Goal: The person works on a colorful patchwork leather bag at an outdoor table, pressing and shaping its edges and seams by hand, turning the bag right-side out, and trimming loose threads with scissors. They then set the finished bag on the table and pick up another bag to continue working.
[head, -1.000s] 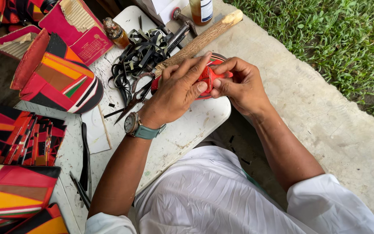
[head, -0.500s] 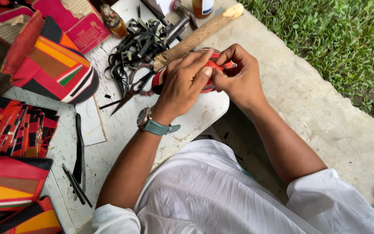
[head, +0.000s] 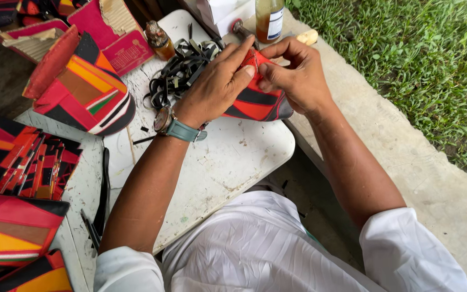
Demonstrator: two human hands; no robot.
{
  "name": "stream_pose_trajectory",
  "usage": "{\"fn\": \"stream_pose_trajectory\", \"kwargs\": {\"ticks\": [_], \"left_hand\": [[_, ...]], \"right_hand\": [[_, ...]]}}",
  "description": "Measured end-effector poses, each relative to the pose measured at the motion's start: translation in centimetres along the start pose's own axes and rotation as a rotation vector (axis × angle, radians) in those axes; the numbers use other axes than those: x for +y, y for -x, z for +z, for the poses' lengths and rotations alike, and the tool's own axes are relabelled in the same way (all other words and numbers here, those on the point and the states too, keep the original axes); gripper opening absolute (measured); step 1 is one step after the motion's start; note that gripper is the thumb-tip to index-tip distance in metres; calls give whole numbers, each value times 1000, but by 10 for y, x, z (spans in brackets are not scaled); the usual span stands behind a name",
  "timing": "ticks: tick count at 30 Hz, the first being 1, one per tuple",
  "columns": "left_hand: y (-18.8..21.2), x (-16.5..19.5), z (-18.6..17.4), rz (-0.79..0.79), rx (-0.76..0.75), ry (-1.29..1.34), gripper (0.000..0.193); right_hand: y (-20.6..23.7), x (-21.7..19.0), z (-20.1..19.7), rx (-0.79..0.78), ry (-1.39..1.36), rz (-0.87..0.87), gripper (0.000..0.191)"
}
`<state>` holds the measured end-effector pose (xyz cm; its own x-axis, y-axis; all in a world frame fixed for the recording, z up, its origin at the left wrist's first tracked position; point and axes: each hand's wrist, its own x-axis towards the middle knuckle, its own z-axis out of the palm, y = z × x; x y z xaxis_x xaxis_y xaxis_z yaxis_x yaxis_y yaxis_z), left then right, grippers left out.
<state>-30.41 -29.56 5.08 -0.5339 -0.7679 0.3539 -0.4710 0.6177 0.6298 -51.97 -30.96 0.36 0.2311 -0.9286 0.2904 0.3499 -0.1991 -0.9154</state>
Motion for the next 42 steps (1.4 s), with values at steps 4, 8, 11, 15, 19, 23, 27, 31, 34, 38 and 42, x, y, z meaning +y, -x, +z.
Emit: {"fn": "stream_pose_trajectory", "kwargs": {"ticks": [4,8,11,15,19,23,27,31,34,38,42], "left_hand": [[-8,-1,17,52,37,-25,55],[-10,1,28,77,33,12,53],[-3,4,22,147,4,68,54],[13,10,19,35,-53,170,54],[18,11,30,5,-16,205,51],[23,9,44,-45,32,252,48],[28,5,44,8,150,448,55],[46,3,26,-45,226,608,64],[78,3,2,-44,376,554,68],[120,14,-6,-45,477,458,76],[140,40,5,41,477,243,76]], "right_hand": [[2,-3,-8,2,82,1,17],[7,-5,-13,15,168,-23,17],[19,-12,-18,-44,-21,73,17],[37,-16,-18,-33,-237,205,19],[46,-17,-12,-30,-115,223,15],[60,-19,1,-34,-12,142,16],[73,-23,12,-156,239,-17,49],[70,-13,19,-105,539,-181,53],[57,-12,1,-43,398,-150,41],[54,-11,-23,-23,-102,-78,39],[59,8,-3,-71,-466,62,38]]}}
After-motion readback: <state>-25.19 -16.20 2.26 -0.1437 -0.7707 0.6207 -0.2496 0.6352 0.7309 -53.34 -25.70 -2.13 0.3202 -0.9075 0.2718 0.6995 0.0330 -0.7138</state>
